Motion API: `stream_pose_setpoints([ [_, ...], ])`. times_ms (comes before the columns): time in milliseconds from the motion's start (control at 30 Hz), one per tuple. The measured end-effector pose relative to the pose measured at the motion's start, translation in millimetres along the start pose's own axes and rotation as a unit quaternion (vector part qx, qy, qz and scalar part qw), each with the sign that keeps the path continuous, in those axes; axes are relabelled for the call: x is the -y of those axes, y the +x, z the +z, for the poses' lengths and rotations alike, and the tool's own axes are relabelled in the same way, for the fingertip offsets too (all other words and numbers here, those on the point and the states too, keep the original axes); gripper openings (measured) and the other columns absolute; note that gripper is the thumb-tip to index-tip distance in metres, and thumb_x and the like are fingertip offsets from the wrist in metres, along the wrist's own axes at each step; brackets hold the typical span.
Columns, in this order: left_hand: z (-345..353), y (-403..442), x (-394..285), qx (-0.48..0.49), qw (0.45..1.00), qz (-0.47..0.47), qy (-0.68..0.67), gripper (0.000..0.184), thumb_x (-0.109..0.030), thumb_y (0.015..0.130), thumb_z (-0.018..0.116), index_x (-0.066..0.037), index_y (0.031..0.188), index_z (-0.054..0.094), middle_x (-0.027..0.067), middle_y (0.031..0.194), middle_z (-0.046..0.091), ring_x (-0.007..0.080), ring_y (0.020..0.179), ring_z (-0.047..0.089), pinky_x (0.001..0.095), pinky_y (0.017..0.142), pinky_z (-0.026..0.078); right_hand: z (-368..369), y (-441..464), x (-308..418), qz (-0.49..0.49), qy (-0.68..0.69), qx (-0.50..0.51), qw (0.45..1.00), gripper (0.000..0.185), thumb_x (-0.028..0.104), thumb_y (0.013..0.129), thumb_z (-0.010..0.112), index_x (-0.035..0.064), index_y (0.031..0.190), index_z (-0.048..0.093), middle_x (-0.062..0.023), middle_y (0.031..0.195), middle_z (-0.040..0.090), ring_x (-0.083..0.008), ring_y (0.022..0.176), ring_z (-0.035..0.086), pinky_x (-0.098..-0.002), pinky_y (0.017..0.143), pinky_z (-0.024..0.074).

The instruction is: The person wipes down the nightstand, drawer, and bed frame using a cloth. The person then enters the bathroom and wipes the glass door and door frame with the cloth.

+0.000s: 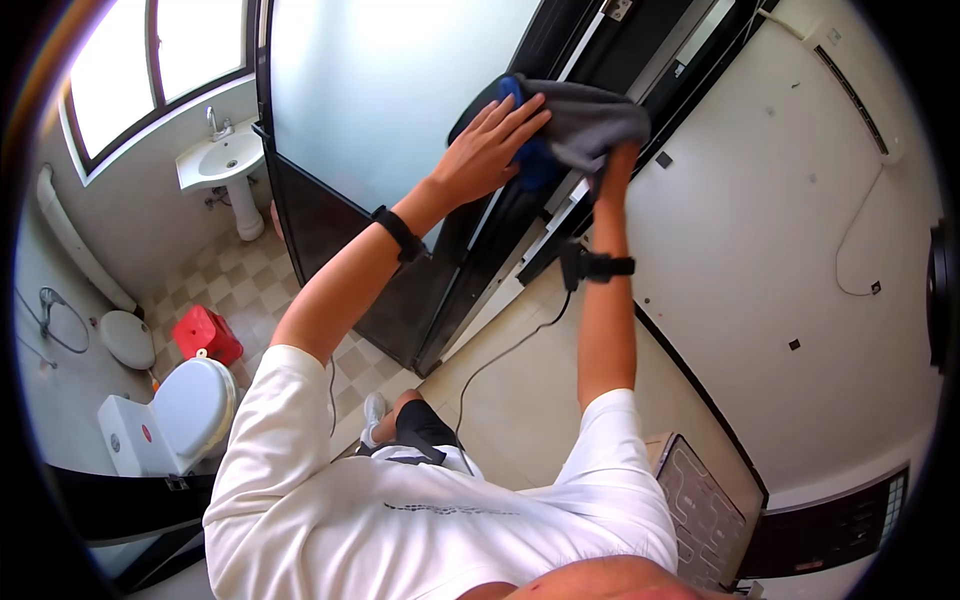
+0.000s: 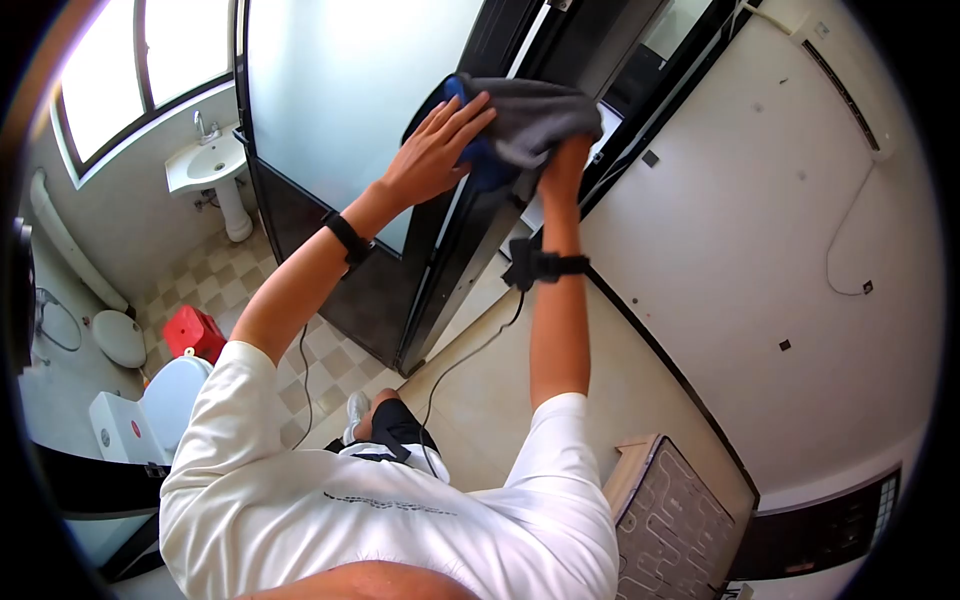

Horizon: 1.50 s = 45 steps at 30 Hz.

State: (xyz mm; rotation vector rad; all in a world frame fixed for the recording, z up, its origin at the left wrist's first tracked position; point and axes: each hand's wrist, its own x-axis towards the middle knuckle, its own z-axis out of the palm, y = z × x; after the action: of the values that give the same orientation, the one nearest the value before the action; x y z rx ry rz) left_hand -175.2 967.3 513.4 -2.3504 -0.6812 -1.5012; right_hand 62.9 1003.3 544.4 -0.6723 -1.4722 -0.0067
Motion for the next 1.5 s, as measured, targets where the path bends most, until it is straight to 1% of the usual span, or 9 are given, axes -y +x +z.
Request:
stream_pose_setpoints([
  [33,0.0,3.1,0.3,0.003,1.0,-0.001,0.002,0.083,-0.002,0.077,0.066,-0.016,0.15,0.03,0.0069,0.156,0.027,0.0366,0.14,0.031,0.0454,0.116,0.029,7.0,9.5,49.2,-0.142,-0.241,0.053,0.959,0.043,0.015,0.072,0.076,-0.0005,0.11,0.061,-0.0205,0.107,0.066,-0.0341,0.104,0.063,-0.039,0.092,0.0477],
  [667,91.5,-159.3,-39.7,0.111,0.971,-0.174,-0.12,0.086,0.006,0.067,0.051,-0.008,0.149,0.03,0.0141,0.155,0.029,0.0442,0.14,0.027,0.053,0.114,0.023,10.6,-165.1,-13.0,-0.058,-0.164,0.019,0.985,0.036,0.019,0.063,0.082,0.0002,0.091,0.069,-0.0157,0.089,0.071,-0.0316,0.09,0.069,-0.0385,0.078,0.0535],
  [733,106.1,-179.5,-41.9,0.137,0.961,-0.202,-0.134,0.088,0.008,0.065,0.05,-0.007,0.149,0.029,0.0145,0.156,0.026,0.0456,0.141,0.022,0.0546,0.114,0.021,11.3,-191.5,-58.8,-0.007,0.01,0.132,0.991,0.032,0.017,0.068,0.08,0.0006,0.092,0.068,-0.0158,0.09,0.071,-0.0312,0.089,0.069,-0.0381,0.078,0.053],
  [867,83.3,-154.6,-43.1,0.036,0.953,-0.153,-0.261,0.076,0.015,0.069,0.044,-0.01,0.141,0.045,0.0167,0.15,0.037,0.037,0.137,0.036,0.0432,0.115,0.029,11.7,-181.5,-25.2,-0.011,-0.177,0.124,0.976,0.017,0.01,0.084,0.066,-0.0004,0.098,0.067,-0.0135,0.095,0.071,-0.0255,0.089,0.069,-0.0335,0.079,0.053],
  [933,61.7,-113.5,-38.7,0.027,0.947,-0.142,-0.287,0.075,0.016,0.071,0.043,-0.01,0.141,0.044,0.0182,0.15,0.037,0.0379,0.138,0.035,0.0423,0.114,0.031,12.3,-169.0,-35.2,0.231,0.159,0.0,0.96,0.02,0.012,0.093,0.056,-0.0012,0.105,0.065,-0.0096,0.101,0.07,-0.0194,0.089,0.068,-0.0327,0.079,0.0535],
  [1167,40.5,-57.9,-29.0,0.021,0.951,-0.109,-0.288,0.051,0.008,0.081,0.056,-0.01,0.129,0.051,0.0166,0.131,0.048,0.0373,0.122,0.051,0.0404,0.096,0.047,16.1,-134.5,-38.2,0.28,0.303,-0.04,0.91,0.022,0.009,0.09,0.056,-0.001,0.108,0.064,-0.0075,0.1,0.069,-0.0186,0.087,0.067,-0.0305,0.078,0.0528],
  [1200,43.6,-63.0,-32.6,0.014,0.951,-0.16,-0.265,0.036,0.001,0.082,0.064,-0.008,0.116,0.053,0.0153,0.117,0.049,0.0358,0.11,0.056,0.0411,0.088,0.049,11.7,-133.8,-37.8,0.113,0.033,0.057,0.991,0.023,0.009,0.083,0.063,-0.0001,0.105,0.064,-0.008,0.097,0.069,-0.0192,0.086,0.067,-0.03,0.077,0.0525],
  [1267,51.6,-78.7,-36.7,0.031,0.935,-0.238,-0.261,0.034,-0.002,0.083,0.067,-0.007,0.113,0.053,0.0155,0.117,0.049,0.0362,0.109,0.057,0.0412,0.086,0.05,3.7,-145.1,-57.4,-0.089,-0.261,0.154,0.949,0.034,0.01,0.065,0.076,0.0021,0.096,0.064,-0.0094,0.09,0.069,-0.0216,0.084,0.067,-0.0304,0.072,0.0512],
  [1500,107.4,-167.1,-72.8,0.029,0.9,-0.35,-0.258,0.036,-0.015,0.086,0.066,-0.006,0.114,0.045,0.0197,0.112,0.046,0.0455,0.106,0.052,0.0475,0.086,0.047,7.8,-235.2,-113.3,0.1,-0.19,0.033,0.976,0.037,0.015,0.067,0.078,0.0017,0.097,0.062,-0.0114,0.095,0.067,-0.0243,0.089,0.065,-0.0322,0.073,0.0504],
])
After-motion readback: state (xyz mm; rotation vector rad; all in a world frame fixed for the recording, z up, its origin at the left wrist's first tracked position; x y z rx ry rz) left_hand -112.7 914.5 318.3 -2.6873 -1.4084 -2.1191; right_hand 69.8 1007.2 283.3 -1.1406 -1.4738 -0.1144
